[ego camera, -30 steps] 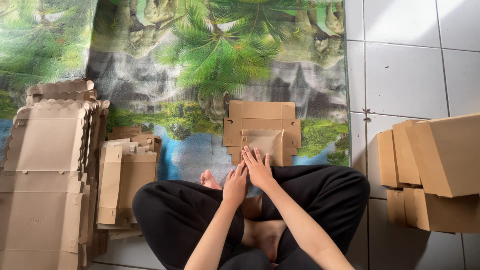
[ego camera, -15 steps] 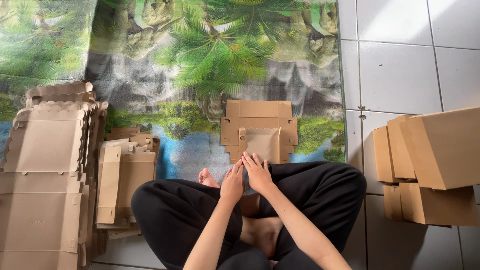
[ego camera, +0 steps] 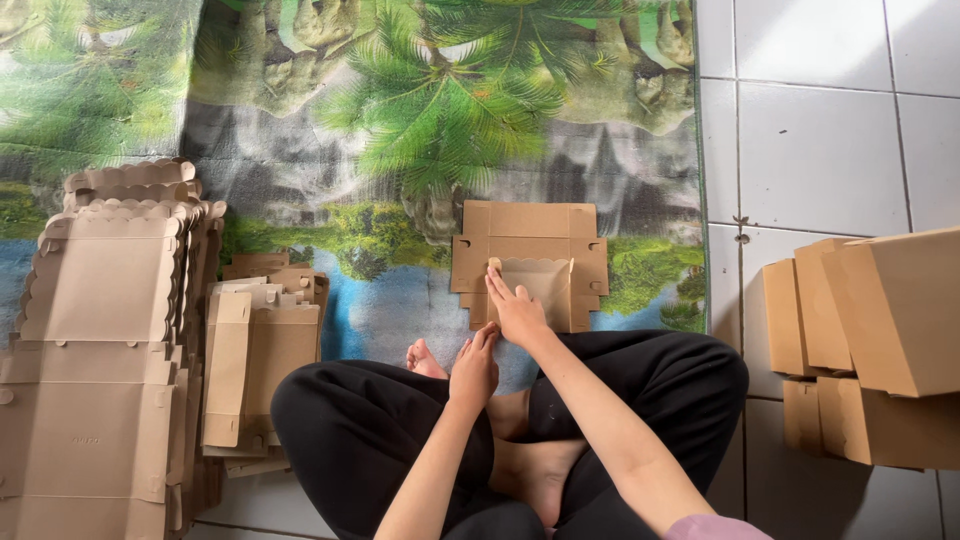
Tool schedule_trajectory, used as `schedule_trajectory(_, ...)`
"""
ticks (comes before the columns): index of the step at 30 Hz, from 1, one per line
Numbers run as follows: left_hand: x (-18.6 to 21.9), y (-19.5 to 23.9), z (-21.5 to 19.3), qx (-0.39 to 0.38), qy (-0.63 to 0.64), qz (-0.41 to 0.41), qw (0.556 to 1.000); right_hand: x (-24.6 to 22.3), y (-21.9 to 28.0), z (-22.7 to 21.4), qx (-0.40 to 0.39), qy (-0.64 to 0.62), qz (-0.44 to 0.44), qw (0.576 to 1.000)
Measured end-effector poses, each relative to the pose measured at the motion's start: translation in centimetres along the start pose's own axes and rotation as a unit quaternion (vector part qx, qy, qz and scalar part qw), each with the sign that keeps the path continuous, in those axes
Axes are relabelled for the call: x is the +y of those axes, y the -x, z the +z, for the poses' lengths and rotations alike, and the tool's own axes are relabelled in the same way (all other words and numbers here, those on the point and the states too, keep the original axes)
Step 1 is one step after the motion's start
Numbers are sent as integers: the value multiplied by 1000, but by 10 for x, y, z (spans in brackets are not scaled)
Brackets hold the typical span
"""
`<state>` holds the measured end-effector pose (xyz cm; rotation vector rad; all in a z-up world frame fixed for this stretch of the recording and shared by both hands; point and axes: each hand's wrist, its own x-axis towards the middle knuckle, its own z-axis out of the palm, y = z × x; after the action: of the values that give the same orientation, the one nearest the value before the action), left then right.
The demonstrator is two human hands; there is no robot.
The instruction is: The person sits on the floor and assembles a flat-packed cardboard box by hand. They fold the side flaps, tuck in the tabs, and secure the box structure without using any tools.
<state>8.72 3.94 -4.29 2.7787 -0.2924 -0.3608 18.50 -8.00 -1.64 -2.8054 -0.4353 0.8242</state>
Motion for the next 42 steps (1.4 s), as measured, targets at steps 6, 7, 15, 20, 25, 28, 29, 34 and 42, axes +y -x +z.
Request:
schedule_trajectory(6,2,0,-1,4,-21,-4,1000,7,-13,-14,-37,-45,28,998)
schedule_trajectory(7,3,0,-3,3,-20,-5,1000,3,-11,-20,-39,-45,28,998)
schedule_trajectory(15,-32,-13,-7,-63,-89,-20,994,-13,-9,-42,-44,-84,76,993)
schedule_trajectory(20,-83,2,-12,-113,-169,-165,965,-15,-7,-29,-21,-45,71,996)
schedule_trajectory(25,-81,5,-1,-59,-189,-155,968,-15,-4,7,20,51,64,996)
schedule_trajectory(28,-91,-1,20,-47,-180,-167,968,-17,3,26,47,129,56,989)
schedule_trajectory(29,-92,-1,21,-48,-175,-173,968,-17,4,33,56,152,51,985)
schedule_trajectory(34,-86,0,13,-32,-170,-184,968,-17,7,72,92,196,42,975)
schedule_trajectory(42,-86,0,14,-16,-164,-197,966,-28,40,74,12,113,42,993)
